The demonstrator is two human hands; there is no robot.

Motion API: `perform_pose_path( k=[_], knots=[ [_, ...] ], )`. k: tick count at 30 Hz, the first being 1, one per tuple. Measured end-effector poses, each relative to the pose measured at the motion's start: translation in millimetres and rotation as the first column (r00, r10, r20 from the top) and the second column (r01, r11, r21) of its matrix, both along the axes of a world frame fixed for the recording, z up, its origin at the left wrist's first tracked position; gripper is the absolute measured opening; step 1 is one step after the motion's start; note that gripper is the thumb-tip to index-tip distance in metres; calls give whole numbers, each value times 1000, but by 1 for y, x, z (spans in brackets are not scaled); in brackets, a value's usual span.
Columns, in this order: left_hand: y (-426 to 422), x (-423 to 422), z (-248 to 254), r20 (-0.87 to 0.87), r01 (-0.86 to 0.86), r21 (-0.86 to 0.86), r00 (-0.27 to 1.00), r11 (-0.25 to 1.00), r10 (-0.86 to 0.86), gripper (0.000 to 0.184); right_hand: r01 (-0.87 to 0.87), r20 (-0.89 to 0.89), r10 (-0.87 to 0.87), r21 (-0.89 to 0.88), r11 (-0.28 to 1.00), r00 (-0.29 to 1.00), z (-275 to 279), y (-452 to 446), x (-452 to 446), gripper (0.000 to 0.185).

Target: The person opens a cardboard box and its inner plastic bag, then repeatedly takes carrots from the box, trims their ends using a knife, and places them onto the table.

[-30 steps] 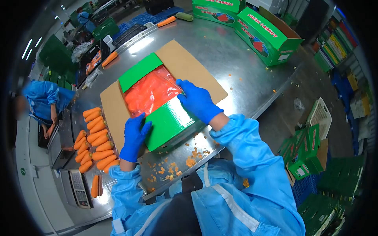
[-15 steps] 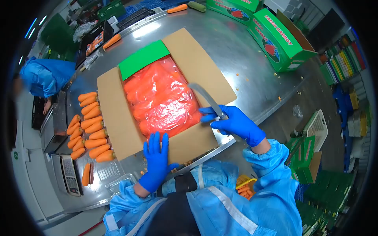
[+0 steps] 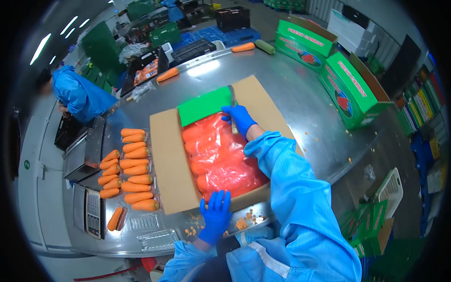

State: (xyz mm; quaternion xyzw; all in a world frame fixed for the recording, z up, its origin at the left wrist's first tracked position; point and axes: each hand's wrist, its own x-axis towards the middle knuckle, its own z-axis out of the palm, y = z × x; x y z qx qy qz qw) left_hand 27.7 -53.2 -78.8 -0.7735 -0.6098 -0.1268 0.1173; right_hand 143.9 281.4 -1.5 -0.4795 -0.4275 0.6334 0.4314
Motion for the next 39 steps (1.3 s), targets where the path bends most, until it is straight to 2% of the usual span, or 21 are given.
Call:
perform_pose_path(
  k=[1,5,8,9,12,15,18,19,22,25,26,28,29,31,32,35,37,38,39],
  knots=[
    [0,-1,1,6,8,-12,1000,1000,-8,70,13,-36,-13,-13,1000,999,4,12,-6,26],
    [1,3,7,27,-10,-1,1000,1000,10,65,20,-16,-16,293,956,1000,58,37,-25,25],
    [1,3,11,64,-1,-35,998,999,3,60,-211,365,80,334,919,927,62,72,-43,29],
    [2,2,12,84,-1,-35,996,999,4,61,-258,438,81,362,896,895,50,91,-48,35],
    [2,4,16,149,-4,-63,989,998,13,61,-427,783,-93,429,796,615,12,132,-61,45],
    [1,6,21,197,-2,-107,980,994,23,58,-384,724,-55,428,818,688,-12,143,-65,54],
    [0,8,23,197,-19,-130,979,991,44,56,-590,871,-28,355,725,491,29,104,-47,58],
    [0,8,27,193,-25,-148,980,989,53,55,-689,909,7,310,655,416,41,87,-34,63],
    [2,10,27,176,-42,-141,982,989,67,53,-817,957,-59,273,507,283,25,76,11,68],
    [2,12,29,167,-51,-127,983,991,72,53,-798,963,-153,270,539,222,37,86,26,71],
    [3,11,31,164,-50,-123,984,991,70,53,-810,956,-161,294,508,246,44,86,28,64],
    [10,11,73,318,-6,-327,941,945,116,55,-828,939,-171,343,444,297,55,87,29,52],
    [13,9,86,384,28,-421,911,907,150,56,-760,897,-201,440,477,393,52,96,31,47],
    [9,0,77,632,78,-373,751,925,192,61,-594,783,-273,607,527,559,46,122,34,38],
    [7,-4,75,736,97,-348,644,932,208,63,-535,759,-254,617,578,600,48,134,32,34],
    [43,-14,89,718,-104,-242,649,965,250,67,-360,674,-208,600,715,709,50,177,10,30],
    [74,-18,95,491,-260,-245,797,934,350,70,-275,615,-171,560,781,770,42,209,-9,32],
    [85,-20,96,362,-336,-226,842,914,399,71,-258,649,-232,567,782,724,35,219,-19,34],
    [94,-21,96,318,-369,-241,844,898,432,70,-243,680,-293,576,780,672,27,229,-28,35]
  ],
)
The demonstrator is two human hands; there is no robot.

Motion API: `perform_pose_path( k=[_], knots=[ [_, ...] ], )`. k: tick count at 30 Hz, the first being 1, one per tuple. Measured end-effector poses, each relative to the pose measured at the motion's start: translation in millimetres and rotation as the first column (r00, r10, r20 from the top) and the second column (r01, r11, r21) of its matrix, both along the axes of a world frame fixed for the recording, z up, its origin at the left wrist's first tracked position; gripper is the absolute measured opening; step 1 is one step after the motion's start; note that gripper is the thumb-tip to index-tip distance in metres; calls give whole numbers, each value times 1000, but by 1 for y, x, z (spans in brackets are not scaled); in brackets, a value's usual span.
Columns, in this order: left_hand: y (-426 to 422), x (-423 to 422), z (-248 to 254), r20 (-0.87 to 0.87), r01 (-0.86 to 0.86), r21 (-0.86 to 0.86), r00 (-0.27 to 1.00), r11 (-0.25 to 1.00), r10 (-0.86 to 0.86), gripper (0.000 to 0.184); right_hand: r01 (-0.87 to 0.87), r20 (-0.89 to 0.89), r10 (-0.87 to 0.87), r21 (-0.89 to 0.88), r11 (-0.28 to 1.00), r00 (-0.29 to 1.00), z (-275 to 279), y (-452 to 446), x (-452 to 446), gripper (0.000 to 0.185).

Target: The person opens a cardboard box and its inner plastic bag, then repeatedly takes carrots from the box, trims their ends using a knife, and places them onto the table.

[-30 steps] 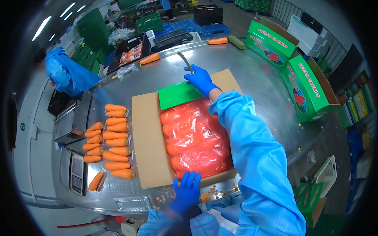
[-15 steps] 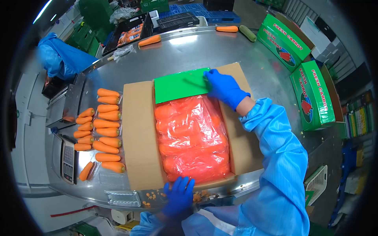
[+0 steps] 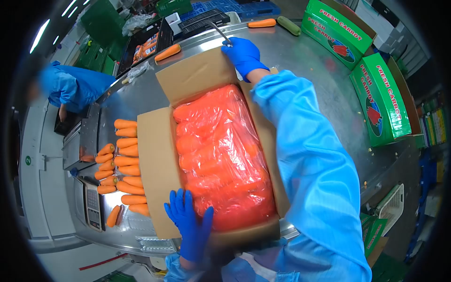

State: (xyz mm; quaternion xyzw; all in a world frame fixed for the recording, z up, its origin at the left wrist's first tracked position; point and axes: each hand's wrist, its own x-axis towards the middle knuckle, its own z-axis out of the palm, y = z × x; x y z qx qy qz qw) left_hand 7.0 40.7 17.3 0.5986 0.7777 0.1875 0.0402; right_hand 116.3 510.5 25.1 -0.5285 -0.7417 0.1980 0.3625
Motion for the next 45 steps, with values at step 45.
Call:
perform_pose_path(
  k=[45],
  knots=[
    [103,51,-46,-89,710,303,685,635,-723,34,-338,-297,309,-51,940,903,66,-349,255,55]
  ],
)
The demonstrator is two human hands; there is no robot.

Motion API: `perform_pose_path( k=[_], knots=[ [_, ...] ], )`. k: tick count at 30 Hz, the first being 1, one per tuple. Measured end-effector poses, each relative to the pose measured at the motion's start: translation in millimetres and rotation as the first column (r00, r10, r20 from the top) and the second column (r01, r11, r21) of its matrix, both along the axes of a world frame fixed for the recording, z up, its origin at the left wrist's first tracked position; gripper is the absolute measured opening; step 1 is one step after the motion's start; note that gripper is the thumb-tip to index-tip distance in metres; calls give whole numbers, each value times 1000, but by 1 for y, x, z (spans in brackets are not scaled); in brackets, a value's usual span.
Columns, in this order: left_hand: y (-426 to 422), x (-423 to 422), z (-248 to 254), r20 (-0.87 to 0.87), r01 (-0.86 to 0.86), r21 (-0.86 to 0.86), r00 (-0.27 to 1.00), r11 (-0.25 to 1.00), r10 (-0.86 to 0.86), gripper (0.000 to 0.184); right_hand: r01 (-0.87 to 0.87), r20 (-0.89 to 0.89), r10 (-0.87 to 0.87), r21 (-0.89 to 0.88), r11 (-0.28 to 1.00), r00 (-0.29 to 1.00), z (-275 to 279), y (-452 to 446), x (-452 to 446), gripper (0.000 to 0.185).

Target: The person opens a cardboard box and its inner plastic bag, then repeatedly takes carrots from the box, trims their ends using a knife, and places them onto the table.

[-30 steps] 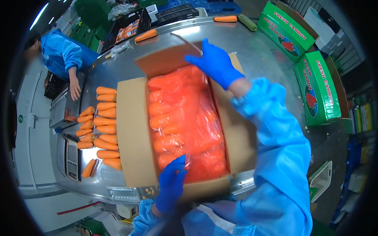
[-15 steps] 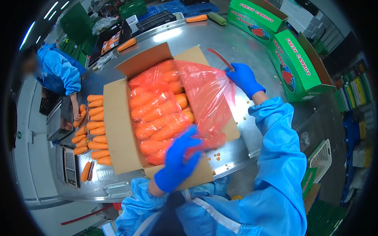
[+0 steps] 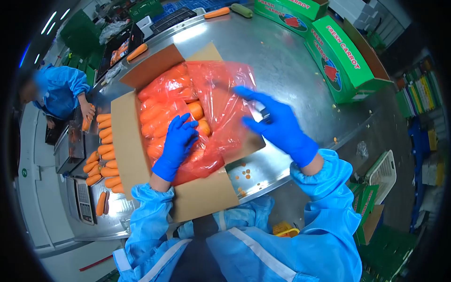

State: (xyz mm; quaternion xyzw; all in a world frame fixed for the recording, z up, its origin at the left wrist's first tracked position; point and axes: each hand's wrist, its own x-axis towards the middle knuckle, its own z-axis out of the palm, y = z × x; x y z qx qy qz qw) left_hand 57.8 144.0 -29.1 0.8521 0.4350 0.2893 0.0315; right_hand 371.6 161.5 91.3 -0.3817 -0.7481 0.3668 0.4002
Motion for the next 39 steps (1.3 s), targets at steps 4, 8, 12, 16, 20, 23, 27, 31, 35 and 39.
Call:
perform_pose_path(
  k=[4,8,12,16,20,23,27,31,35,39],
  knots=[
    [-23,-16,39,89,50,-189,996,981,-33,17,-113,193,165,-257,960,967,-29,-30,-35,71],
    [-65,-53,61,254,-217,-477,894,852,370,19,-71,216,188,-458,886,958,-67,-31,-23,59],
    [-46,-58,65,-13,-197,-182,980,963,198,25,-72,46,114,-532,844,992,-92,-29,-12,39],
    [-1,-15,34,-118,-57,89,991,994,68,30,-51,-190,-121,-710,702,974,-124,-30,-16,34],
    [13,-21,9,-169,-70,68,982,995,80,19,-87,-344,-248,-724,684,906,-161,-31,-14,33],
    [0,-54,13,-184,44,16,982,999,-40,13,-105,-391,-272,-716,690,879,-166,-36,-9,35],
    [-67,-108,39,-123,-30,-169,992,985,10,20,-111,-450,-367,-741,662,814,-154,-45,-17,38],
    [-118,-212,23,-42,-279,-155,960,948,275,30,-83,-467,-388,-717,692,795,-159,-45,-11,35],
    [-141,-233,44,80,-227,-204,966,952,247,23,124,-185,-311,-645,754,932,-136,-52,-11,17],
    [-152,-210,47,19,-249,-219,966,943,259,12,147,-78,-239,-596,790,968,-124,-69,-4,14]
  ],
)
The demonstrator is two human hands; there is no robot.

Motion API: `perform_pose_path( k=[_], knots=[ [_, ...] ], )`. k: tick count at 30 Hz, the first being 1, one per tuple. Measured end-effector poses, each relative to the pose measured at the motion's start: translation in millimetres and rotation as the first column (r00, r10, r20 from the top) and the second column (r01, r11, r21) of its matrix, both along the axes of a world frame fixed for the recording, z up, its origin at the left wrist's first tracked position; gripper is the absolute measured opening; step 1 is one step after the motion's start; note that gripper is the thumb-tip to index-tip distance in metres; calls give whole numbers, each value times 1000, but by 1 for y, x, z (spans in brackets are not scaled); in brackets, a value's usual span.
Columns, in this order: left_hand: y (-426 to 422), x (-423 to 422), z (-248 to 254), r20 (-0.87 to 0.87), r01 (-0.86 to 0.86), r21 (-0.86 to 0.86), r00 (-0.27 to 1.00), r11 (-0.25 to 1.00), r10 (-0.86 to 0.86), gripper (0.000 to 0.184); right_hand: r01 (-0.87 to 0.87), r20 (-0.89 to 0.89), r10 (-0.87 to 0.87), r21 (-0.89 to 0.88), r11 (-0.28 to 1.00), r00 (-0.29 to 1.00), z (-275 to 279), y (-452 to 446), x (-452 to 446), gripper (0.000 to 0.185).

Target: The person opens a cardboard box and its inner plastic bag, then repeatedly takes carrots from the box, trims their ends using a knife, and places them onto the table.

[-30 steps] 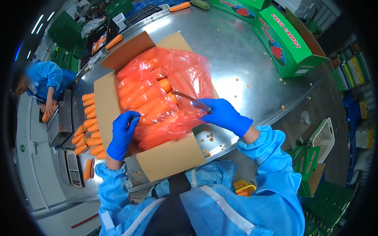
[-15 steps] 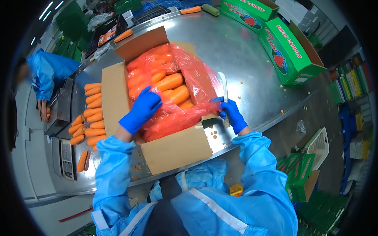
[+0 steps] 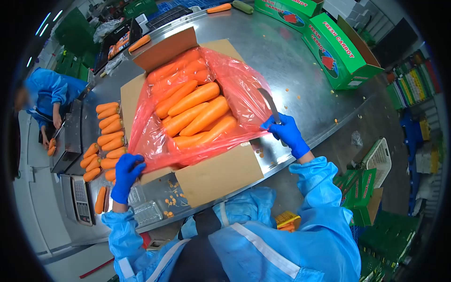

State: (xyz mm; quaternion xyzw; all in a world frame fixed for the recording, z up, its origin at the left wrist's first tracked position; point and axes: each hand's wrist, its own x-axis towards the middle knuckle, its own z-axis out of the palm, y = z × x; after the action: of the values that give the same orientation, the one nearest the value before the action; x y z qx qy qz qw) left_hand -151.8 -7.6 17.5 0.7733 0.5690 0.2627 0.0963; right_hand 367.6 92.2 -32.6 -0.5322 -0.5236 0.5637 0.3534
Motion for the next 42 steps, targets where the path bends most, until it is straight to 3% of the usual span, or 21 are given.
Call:
perform_pose_path(
  k=[2,5,8,10,12,14,16,17,18,19,22,25,27,28,30,36,39,42],
  knots=[
    [-16,12,-4,-118,102,71,989,992,-93,16,42,34,-42,16,999,999,0,-12,-5,15],
    [-47,29,-11,-259,315,-68,911,947,-322,18,84,31,-85,31,996,996,4,-23,-5,20],
    [-69,37,8,-363,382,-273,809,883,-462,22,203,18,-204,13,979,979,7,-23,9,27],
    [-83,21,1,-39,340,-188,935,921,-353,25,361,63,-364,42,931,929,14,-22,10,34],
    [-88,18,18,123,284,-82,954,955,-273,29,542,146,-556,130,831,818,35,-29,2,42],
    [-64,39,71,100,236,77,965,969,-243,34,385,148,-495,455,803,856,55,-35,-31,48],
    [-35,59,75,90,328,141,936,934,-342,44,119,275,-288,501,857,917,83,-46,-91,55],
    [-15,76,68,8,353,116,934,928,-356,47,-46,374,-106,376,925,921,95,-59,-123,58],
    [-1,89,55,-83,371,92,927,924,-365,51,-111,407,-51,365,924,912,85,-60,-132,52],
    [-4,87,35,-47,365,60,931,929,-362,50,-176,438,5,350,920,899,71,-62,-133,47],
    [-18,72,-15,30,361,-3,932,933,-361,46,-156,553,47,152,976,832,45,-75,-112,30],
    [-44,67,-28,3,423,-49,906,905,-423,38,-175,414,142,43,984,899,31,-109,-106,19],
    [-58,74,-32,-64,457,-130,881,880,-468,32,-177,404,147,37,983,903,4,-132,-98,18],
    [-61,76,-36,-58,438,-86,894,895,-444,30,-180,398,150,38,983,905,-9,-139,-95,18],
    [-66,80,-47,-50,398,-4,916,917,-398,25,-122,311,91,82,989,946,-27,-149,-94,17],
    [-65,91,-78,-261,314,-63,911,947,-320,18,54,46,-55,35,998,997,-51,-148,-93,22],
    [-69,96,-68,-286,277,-98,912,956,-294,24,161,-45,-162,-27,987,986,-38,-148,-89,25],
    [-78,121,-41,-229,130,-48,964,990,-137,41,366,-101,-363,21,930,927,-31,-141,-74,26]
  ],
)
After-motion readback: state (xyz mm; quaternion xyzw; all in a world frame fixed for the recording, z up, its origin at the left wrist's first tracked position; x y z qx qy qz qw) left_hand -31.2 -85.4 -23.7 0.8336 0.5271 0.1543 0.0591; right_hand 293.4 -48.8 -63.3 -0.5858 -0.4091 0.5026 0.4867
